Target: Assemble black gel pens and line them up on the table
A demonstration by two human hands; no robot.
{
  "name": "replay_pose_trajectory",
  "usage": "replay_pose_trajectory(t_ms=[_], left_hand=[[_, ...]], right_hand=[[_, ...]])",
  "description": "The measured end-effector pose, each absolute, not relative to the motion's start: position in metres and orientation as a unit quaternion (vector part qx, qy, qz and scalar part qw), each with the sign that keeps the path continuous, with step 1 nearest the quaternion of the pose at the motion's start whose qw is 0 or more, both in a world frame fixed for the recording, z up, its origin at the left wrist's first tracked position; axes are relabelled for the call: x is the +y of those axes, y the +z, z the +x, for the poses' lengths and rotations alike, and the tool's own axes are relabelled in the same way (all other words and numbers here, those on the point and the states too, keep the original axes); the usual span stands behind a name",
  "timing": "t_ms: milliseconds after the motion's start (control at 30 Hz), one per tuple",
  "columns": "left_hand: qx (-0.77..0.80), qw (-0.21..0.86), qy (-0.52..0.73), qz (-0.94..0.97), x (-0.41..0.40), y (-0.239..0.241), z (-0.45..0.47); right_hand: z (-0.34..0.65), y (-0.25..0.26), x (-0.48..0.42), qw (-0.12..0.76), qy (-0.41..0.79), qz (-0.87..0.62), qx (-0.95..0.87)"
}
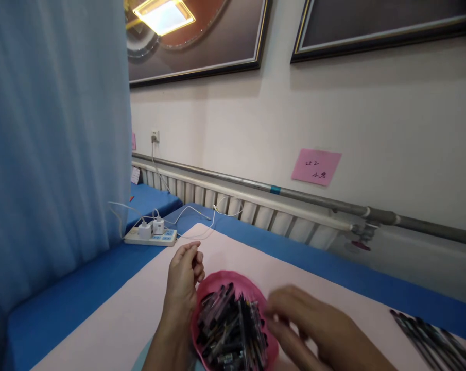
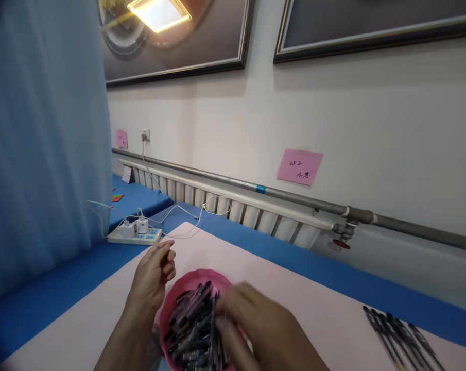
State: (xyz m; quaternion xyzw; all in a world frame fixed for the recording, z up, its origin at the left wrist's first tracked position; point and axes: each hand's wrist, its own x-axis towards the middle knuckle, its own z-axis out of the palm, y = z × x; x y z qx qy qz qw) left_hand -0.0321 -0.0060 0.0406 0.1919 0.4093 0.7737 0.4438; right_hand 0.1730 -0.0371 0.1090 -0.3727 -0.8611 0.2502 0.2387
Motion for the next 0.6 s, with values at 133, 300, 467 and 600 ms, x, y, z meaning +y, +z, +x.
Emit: replay_pose_trajectory(t_ms=[133, 300, 467, 600], left_hand=[[0.524, 0.408, 0.699, 0.266, -0.003, 0.035, -0.031], [0.651, 0.319, 0.523, 0.448, 0.002, 0.019, -0.020], [0.696, 0.260, 0.385, 0.548, 0.004, 0.005, -0.007], [0.710, 0.234, 0.380, 0.545, 0.004, -0.004, -0.001]], right_hand=[[0.135, 0.108, -0.009, 0.321, 0.214, -0.366, -0.847], [0.141, 0.071, 0.029, 0.217, 0.191, -0.390, -0.874], [0.165, 0.060, 0.057, 0.145, 0.104, -0.488, -0.855], [0.167, 0.055, 0.059, 0.111, 0.119, -0.459, -0.873]])
